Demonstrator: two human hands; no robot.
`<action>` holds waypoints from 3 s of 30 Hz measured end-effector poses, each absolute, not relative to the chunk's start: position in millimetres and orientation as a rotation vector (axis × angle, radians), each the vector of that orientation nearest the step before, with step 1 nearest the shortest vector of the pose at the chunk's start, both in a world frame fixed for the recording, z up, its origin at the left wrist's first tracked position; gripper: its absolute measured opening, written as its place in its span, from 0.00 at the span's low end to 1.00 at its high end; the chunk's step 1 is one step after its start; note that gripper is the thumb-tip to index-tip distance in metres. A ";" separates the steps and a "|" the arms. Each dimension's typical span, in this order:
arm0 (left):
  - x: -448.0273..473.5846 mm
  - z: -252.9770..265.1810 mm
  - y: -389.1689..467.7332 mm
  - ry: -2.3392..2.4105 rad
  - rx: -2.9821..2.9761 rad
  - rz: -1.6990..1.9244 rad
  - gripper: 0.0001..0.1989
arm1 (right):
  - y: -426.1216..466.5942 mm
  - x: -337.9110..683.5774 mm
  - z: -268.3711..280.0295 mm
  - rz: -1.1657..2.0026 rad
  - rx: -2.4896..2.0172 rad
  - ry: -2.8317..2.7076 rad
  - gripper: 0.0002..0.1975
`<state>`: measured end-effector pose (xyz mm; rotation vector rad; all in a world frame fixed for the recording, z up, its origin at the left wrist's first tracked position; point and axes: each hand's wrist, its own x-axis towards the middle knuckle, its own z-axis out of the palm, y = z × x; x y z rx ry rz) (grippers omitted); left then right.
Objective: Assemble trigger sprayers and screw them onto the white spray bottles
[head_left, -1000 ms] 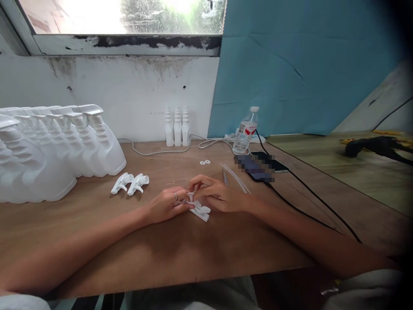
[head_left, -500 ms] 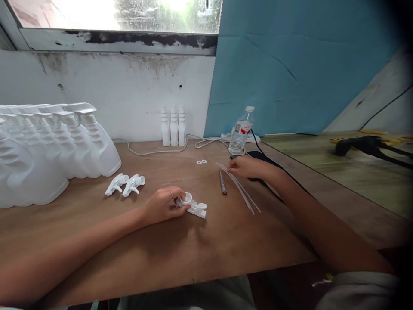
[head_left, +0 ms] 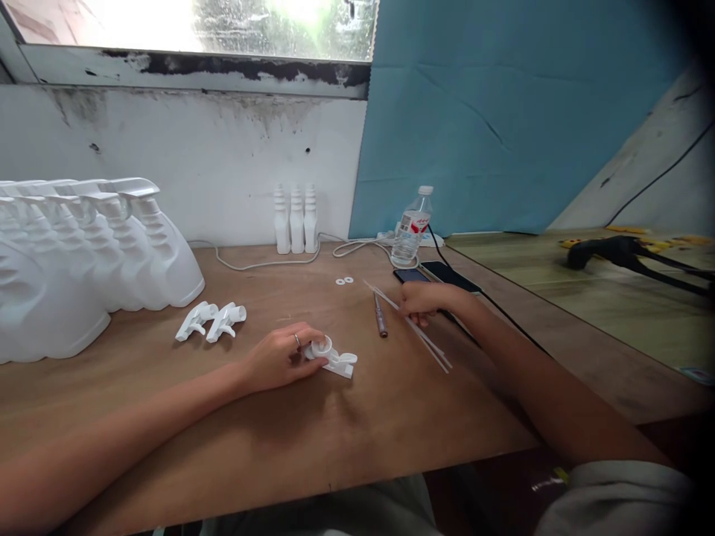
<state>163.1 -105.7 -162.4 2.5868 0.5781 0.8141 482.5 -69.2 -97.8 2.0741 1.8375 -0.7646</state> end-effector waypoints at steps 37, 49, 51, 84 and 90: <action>171.3 -157.3 -105.1 0.677 2.313 0.793 0.14 | -133.9 391.1 -88.3 -1.898 1.378 3.358 0.08; 170.6 -152.6 -102.5 0.652 2.314 0.699 0.14 | -133.6 374.3 -111.1 -1.118 1.435 3.313 0.06; 170.3 -154.0 -101.6 0.643 2.311 0.705 0.15 | -134.6 373.3 -111.0 -0.987 1.405 3.359 0.07; 173.5 -155.3 -104.9 0.625 2.424 0.700 0.15 | -129.3 392.7 -105.9 -0.159 1.492 3.556 0.11; 180.1 -139.1 -96.1 0.804 2.526 0.545 0.18 | -145.2 394.6 -79.1 1.104 0.676 3.400 0.08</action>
